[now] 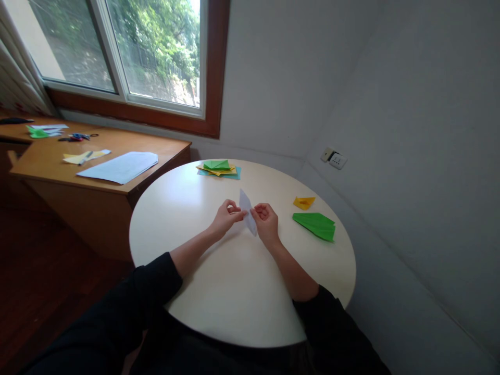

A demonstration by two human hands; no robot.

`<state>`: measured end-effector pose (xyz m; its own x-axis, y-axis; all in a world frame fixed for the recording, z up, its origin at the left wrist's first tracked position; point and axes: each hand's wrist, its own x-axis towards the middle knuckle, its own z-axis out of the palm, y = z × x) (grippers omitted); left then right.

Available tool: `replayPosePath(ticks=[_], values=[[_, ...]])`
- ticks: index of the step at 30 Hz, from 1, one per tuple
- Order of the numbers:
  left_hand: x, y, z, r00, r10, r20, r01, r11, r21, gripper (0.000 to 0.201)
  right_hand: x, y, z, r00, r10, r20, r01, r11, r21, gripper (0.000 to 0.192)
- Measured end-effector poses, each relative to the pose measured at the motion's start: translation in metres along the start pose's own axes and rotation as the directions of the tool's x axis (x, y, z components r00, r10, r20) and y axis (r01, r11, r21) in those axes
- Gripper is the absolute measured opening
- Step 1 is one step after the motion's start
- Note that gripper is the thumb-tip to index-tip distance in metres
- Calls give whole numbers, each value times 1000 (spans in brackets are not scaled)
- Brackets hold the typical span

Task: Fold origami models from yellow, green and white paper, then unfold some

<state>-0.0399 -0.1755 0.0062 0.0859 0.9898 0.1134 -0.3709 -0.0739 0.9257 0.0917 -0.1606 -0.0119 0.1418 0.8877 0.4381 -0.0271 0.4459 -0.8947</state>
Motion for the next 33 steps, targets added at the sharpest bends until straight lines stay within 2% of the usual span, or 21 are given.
replayPosePath(ticks=[3, 6, 21, 33], values=[[-1, -1, 0, 999, -15, 45, 11, 997, 80, 35, 0, 0, 0, 1000, -7, -1, 7, 1000, 1, 23], [-1, -1, 0, 998, -6, 59, 1, 996, 88, 33, 0, 0, 0, 1000, -7, 13, 7, 1000, 9, 22], [2, -2, -3, 1000, 19, 20, -20, 997, 69, 25, 0, -1, 0, 997, 69, 44, -70, 997, 24, 24], [2, 0, -1, 998, 53, -43, -51, 996, 67, 26, -1, -1, 1, 997, 25, 69, -28, 998, 51, 21]])
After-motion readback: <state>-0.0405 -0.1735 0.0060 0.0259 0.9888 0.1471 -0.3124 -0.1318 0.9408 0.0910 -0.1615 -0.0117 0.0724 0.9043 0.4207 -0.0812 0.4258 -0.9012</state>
